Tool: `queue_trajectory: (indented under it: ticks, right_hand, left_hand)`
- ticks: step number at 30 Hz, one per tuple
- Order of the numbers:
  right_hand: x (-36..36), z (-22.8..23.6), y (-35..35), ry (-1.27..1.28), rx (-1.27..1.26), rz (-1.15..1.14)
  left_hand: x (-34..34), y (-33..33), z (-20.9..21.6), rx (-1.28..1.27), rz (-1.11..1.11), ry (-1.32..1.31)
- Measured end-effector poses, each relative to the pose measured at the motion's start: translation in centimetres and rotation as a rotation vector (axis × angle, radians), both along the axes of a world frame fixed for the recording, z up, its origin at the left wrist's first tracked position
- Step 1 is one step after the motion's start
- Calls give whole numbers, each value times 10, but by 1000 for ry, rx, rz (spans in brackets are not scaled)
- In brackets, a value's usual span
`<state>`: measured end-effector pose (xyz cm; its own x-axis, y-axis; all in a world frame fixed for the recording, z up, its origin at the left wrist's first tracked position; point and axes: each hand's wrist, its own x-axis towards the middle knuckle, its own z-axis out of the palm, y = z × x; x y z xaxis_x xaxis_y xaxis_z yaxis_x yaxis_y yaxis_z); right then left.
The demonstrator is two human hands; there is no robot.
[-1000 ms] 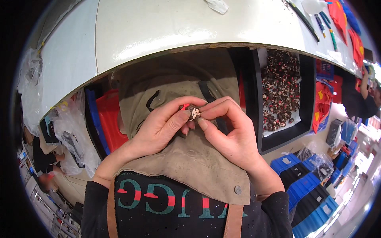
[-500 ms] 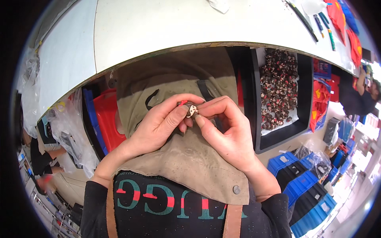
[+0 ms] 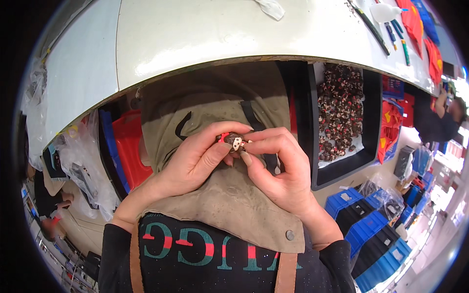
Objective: Applying glue and detailing small toy figures with a marker at a factory workstation.
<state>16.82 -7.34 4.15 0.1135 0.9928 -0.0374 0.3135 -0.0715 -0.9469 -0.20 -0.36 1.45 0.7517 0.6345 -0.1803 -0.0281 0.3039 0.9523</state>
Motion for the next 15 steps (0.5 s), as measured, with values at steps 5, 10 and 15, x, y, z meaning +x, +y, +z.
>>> queue_trajectory:
  ticks: [5,10,15]
  right_hand:
    - [2,-2,-1,-11,12,18]
    - [1,-3,-2,10,28,4]
    - [4,1,-1,-134,91,146]
  left_hand:
    - [0,0,1,26,7,13]
    - [-1,-2,-1,79,-6,0]
    - [-2,-4,-5,171,29,-40]
